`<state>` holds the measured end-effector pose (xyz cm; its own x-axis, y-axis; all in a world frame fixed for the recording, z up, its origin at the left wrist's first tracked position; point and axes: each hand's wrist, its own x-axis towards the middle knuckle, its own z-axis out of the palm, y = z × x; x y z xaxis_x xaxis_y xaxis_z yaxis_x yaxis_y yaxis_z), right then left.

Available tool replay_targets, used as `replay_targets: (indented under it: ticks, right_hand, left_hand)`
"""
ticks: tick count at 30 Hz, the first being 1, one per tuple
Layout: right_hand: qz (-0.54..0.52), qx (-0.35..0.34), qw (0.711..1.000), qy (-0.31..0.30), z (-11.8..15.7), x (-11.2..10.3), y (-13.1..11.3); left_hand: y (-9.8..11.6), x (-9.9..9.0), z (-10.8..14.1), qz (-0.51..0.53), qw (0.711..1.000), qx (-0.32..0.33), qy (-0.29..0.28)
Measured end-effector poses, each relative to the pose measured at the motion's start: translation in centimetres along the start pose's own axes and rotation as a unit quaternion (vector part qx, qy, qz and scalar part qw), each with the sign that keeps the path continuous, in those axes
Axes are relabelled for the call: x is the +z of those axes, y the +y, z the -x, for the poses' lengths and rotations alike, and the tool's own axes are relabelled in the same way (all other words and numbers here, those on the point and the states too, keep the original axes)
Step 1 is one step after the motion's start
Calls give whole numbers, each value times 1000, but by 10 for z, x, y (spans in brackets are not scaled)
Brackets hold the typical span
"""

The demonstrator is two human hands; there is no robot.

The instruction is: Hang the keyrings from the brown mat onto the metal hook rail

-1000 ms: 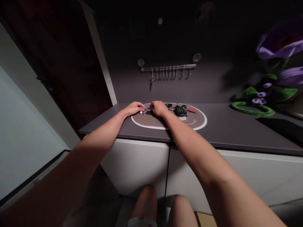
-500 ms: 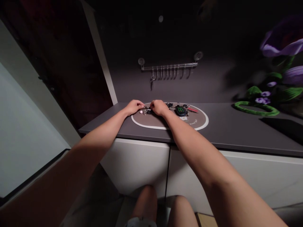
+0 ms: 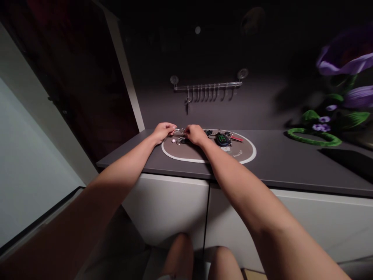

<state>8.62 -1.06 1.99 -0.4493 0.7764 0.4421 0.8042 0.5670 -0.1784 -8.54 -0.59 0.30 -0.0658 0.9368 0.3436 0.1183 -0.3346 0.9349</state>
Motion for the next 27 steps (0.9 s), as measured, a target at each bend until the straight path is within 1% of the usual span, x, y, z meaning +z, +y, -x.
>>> replay_targets:
  ticks: [6,14,17,21,27]
  right_hand:
    - [-37,5,999,21,-1,2,3]
    - [-78,16,995,61,-1,1,1]
    - [-88,15,993,80,0,0,0]
    - [-93,-3,990,108,0,-1,0]
    - [-92,-18,985,147,-1,-2,1]
  left_hand:
    - [9,2,4,77,996,-46,7]
    - [11,0,5,154,987,-54,-11]
    - [10,0,3,188,980,-57,-9]
    - [10,-1,2,227,972,-62,-5]
    - [13,0,4,245,967,-74,10]
